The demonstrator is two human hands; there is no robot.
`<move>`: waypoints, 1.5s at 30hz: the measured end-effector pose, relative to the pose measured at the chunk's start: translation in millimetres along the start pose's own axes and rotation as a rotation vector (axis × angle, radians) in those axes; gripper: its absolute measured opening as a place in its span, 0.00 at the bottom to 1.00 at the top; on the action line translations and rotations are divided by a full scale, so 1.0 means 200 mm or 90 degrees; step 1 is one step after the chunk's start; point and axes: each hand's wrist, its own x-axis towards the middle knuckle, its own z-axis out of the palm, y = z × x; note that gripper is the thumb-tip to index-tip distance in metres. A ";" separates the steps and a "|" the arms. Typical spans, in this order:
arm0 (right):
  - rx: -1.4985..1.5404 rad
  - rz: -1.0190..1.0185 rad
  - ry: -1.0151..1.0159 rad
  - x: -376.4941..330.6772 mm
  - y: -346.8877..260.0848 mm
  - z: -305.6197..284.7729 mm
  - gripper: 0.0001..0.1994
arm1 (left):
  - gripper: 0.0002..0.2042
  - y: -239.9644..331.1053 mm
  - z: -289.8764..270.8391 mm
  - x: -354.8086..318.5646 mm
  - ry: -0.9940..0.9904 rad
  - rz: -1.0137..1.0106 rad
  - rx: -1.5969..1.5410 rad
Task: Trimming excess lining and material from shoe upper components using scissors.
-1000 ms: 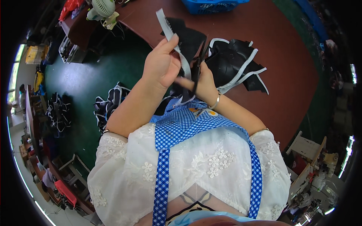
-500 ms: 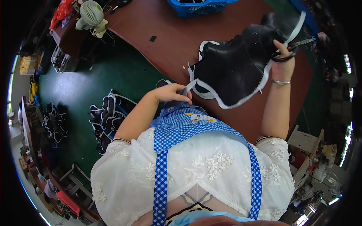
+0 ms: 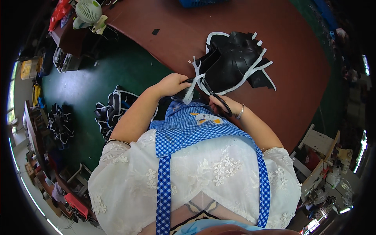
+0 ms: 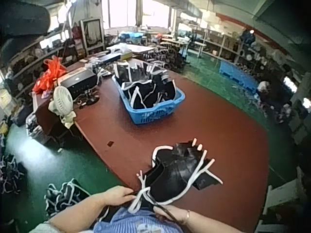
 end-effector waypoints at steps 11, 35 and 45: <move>-0.029 -0.459 0.168 0.02 -0.29 0.21 0.23 | 0.11 0.28 -0.13 -0.12 0.208 0.144 -0.313; 0.036 -0.228 0.523 -0.13 -0.27 -0.80 0.23 | 0.10 -0.10 0.19 -0.04 -0.039 -0.139 -0.349; -0.012 0.017 0.028 -0.09 -0.02 0.07 0.24 | 0.11 -0.08 0.16 -0.11 -0.029 -0.133 -0.238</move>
